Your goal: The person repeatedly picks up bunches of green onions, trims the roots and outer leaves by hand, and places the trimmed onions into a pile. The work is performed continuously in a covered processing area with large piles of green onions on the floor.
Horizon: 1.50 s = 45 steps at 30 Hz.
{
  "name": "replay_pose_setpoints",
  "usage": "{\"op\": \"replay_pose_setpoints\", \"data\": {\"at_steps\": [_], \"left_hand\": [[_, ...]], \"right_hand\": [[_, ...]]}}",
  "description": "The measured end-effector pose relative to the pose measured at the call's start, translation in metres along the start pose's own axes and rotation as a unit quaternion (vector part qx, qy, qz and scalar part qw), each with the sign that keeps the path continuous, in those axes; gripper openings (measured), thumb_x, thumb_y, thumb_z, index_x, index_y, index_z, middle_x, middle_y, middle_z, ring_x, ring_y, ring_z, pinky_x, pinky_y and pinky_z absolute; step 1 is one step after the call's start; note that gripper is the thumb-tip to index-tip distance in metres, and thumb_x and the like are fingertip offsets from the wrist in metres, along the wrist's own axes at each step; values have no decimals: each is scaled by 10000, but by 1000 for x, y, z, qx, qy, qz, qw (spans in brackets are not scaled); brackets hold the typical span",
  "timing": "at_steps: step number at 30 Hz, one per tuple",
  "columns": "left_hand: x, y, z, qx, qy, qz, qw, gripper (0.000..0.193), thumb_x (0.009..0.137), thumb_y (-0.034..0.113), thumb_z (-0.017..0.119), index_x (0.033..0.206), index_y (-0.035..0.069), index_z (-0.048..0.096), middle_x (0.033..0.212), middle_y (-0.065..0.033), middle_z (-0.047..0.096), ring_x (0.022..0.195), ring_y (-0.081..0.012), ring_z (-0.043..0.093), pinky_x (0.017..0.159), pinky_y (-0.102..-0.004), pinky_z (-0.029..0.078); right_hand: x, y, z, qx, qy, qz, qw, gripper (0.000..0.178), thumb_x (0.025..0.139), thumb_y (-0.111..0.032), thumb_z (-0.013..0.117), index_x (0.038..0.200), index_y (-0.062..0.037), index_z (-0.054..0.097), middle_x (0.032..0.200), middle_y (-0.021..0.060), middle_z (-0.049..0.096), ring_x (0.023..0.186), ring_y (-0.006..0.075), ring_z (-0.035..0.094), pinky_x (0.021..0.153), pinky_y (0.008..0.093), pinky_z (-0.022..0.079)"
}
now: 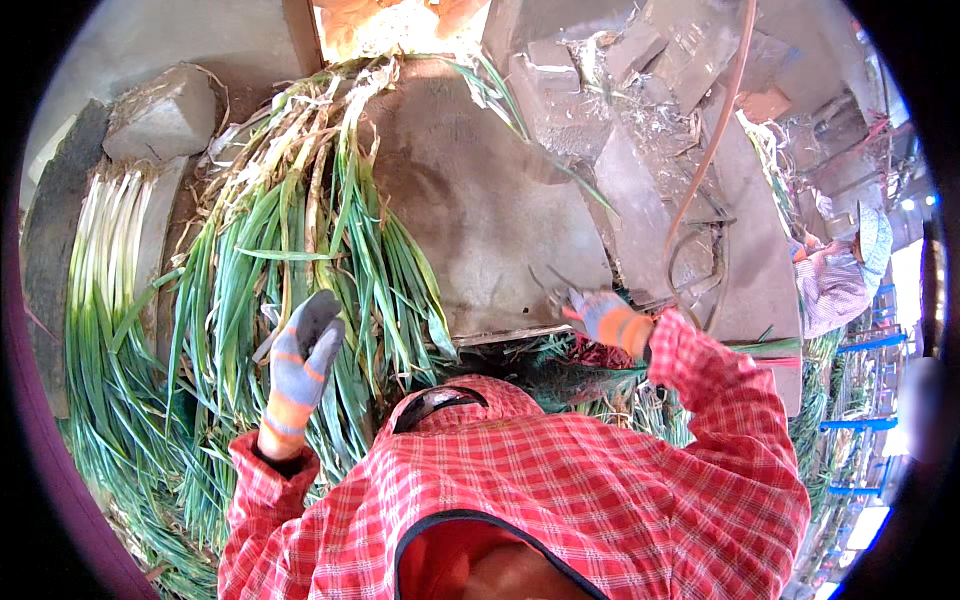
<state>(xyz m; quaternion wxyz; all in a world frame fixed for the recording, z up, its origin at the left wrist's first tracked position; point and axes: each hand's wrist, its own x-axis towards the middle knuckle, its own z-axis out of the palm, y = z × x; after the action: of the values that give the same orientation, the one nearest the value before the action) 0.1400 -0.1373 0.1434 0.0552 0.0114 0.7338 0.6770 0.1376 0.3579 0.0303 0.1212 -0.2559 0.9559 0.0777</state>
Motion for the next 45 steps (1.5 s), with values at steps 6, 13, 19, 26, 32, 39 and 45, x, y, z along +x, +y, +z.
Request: {"op": "replay_pose_setpoints", "data": {"at_steps": [6,13,19,26,32,39,45], "left_hand": [[45,5,26,165,-64,108,978,519,818,182,710,1270,11,520,1173,-137,607,1023,-242,626,873,-326,500],[80,-26,48,468,-41,191,862,582,794,406,678,1220,28,557,1200,-186,584,1136,-341,541,961,-429,423],[116,-53,81,607,-193,141,758,567,781,503,630,1166,89,589,1223,-146,563,1118,-350,536,935,-491,415],[243,-17,-4,577,-30,30,815,646,813,596,550,1214,91,592,1234,-162,585,1144,-326,555,941,-447,446],[328,-47,-173,596,180,-103,775,875,754,649,606,1373,59,420,1368,-184,472,1270,-344,449,1028,-455,388],[323,-129,-275,544,252,-290,746,982,752,726,551,1465,113,268,1454,-170,367,1327,-354,371,1044,-524,327],[331,-170,-276,594,164,-236,752,873,765,712,535,1377,96,446,1357,-146,501,1263,-297,469,1000,-422,410]], "right_hand": [[128,24,-78,41,-53,134,989,478,964,-387,412,1154,33,540,981,210,666,934,347,646,805,440,492],[150,-21,-85,25,-48,59,997,456,958,-423,414,1106,-27,584,973,187,673,934,334,650,810,447,490],[156,-29,-45,131,12,155,979,455,843,-365,610,1196,-82,560,947,222,648,912,434,600,796,496,469],[187,-74,-19,400,150,222,877,427,798,-355,677,1109,-78,584,904,200,661,870,386,631,755,459,492],[298,-130,-36,428,152,225,862,553,766,-347,709,1207,-62,534,995,220,653,922,365,640,798,450,504],[386,-134,17,414,160,237,864,482,727,-240,680,1159,-78,541,1150,219,595,1065,414,559,880,465,470],[408,-134,21,499,209,235,808,342,763,-147,705,1057,-15,591,932,161,671,845,285,635,759,372,479]]}}
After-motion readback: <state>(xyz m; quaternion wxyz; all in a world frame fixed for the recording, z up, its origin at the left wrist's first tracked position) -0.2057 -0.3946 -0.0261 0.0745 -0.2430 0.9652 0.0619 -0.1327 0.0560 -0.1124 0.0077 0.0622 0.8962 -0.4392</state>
